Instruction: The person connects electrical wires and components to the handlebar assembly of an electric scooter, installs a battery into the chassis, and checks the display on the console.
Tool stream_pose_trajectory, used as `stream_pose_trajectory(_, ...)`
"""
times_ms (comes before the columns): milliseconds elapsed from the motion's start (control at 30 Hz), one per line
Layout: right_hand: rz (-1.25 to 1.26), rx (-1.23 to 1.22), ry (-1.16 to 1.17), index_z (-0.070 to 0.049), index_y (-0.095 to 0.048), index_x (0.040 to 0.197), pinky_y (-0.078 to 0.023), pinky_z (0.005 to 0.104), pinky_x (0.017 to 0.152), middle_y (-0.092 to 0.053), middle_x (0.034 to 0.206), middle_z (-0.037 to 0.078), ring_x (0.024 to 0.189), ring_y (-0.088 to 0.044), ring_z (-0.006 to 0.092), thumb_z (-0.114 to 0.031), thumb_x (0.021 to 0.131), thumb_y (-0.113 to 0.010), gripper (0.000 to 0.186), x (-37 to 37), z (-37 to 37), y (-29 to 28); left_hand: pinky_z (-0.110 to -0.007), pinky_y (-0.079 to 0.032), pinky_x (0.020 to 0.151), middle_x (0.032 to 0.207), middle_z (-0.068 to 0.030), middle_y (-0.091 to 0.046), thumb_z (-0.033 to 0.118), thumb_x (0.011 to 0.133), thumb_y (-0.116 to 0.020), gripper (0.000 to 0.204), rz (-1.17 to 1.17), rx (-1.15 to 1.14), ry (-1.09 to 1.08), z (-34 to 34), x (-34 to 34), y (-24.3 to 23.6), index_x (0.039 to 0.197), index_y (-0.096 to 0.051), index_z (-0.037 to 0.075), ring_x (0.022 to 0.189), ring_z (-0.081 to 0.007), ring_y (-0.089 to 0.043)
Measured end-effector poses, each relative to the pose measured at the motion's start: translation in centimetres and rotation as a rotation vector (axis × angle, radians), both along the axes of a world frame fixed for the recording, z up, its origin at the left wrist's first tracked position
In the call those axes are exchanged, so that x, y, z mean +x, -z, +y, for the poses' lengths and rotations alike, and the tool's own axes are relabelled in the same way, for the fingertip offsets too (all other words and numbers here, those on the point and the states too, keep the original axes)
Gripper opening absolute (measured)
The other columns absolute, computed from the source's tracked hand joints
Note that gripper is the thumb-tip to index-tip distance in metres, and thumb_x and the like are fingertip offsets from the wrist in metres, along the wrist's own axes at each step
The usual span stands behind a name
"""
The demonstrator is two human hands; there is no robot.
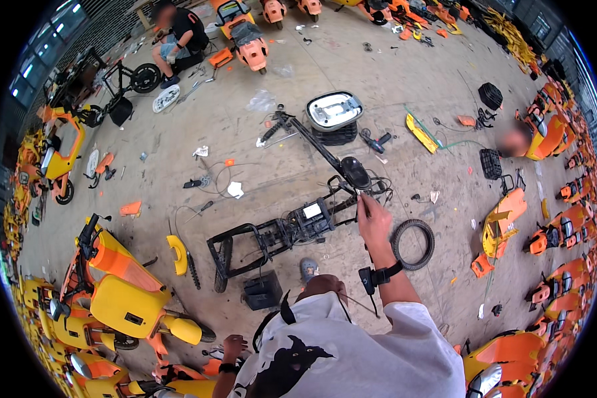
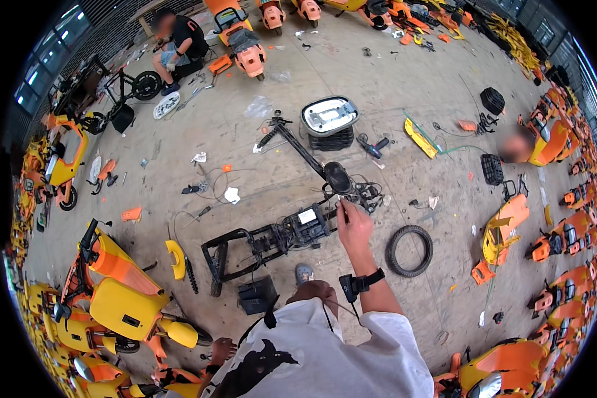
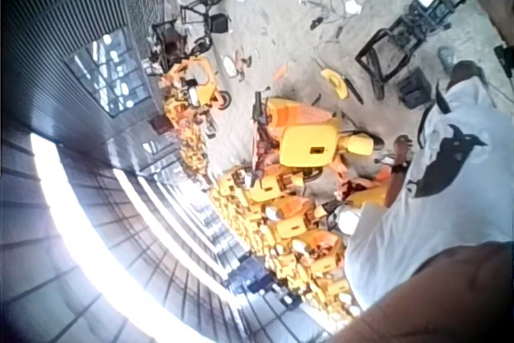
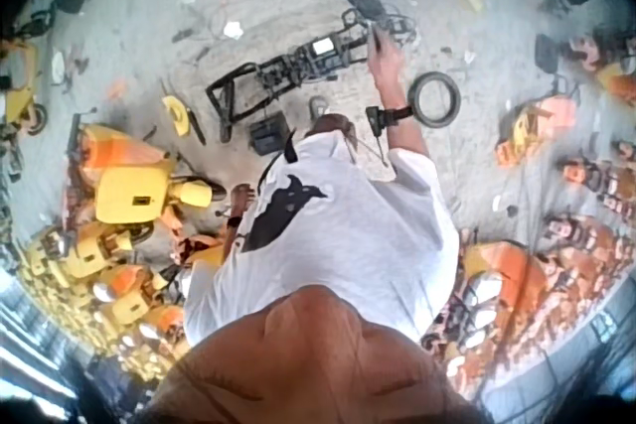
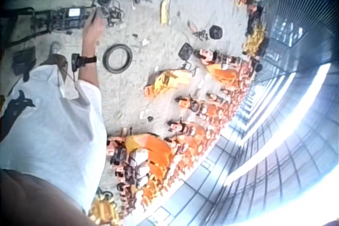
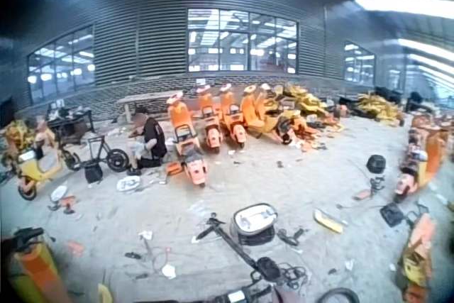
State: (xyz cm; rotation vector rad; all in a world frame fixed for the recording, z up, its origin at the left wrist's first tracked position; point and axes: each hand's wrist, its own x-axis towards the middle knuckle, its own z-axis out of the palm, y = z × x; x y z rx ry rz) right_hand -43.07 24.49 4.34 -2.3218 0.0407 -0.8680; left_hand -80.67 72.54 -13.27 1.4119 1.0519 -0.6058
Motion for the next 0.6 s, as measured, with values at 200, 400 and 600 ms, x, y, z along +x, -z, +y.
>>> stream_pose_trajectory(200,0.008,-0.029,-0.003,-0.007,-0.067,0.079,-0.047,0.0317,0.047,-0.065,0.068,0.008,0.053,-0.061,0.025,-0.012,0.071,-0.073,0.011,-1.0,2.3,2.1,-0.032,-0.053,0.049,0.075,-0.0159,-0.067,0.013,0.086,-0.055,0.018,0.003,0.085,0.063,-0.9,1.3,-0.5,0.095,-0.058,-0.002,0.058,-0.0219,-0.065)
stream_pose_trajectory(400,0.26,0.521,0.228,-0.004,-0.07,0.091,-0.048,0.0292,0.053,-0.066,0.07,0.01,0.054,-0.063,0.0201,-0.013,0.077,-0.068,0.016,-0.6,4.8,5.0,-0.031,-0.054,0.051,0.078,-0.0162,-0.067,0.014,0.086,-0.054,0.021,0.014,0.054,0.113,-2.2,0.8,-0.5,0.097,-0.057,-0.004,0.061,-0.0216,-0.065)
stream_pose_trajectory(600,0.276,1.029,0.161,0.002,-0.064,0.096,-0.045,0.0253,0.05,-0.066,0.076,0.008,0.061,-0.063,0.0144,-0.005,0.078,-0.067,0.019,0.5,6.5,6.1,-0.031,-0.053,0.051,0.077,-0.0163,-0.067,0.014,0.086,-0.054,0.022,-0.005,0.085,0.101,-2.1,0.0,-0.2,0.098,-0.057,-0.005,0.06,-0.0222,-0.065)
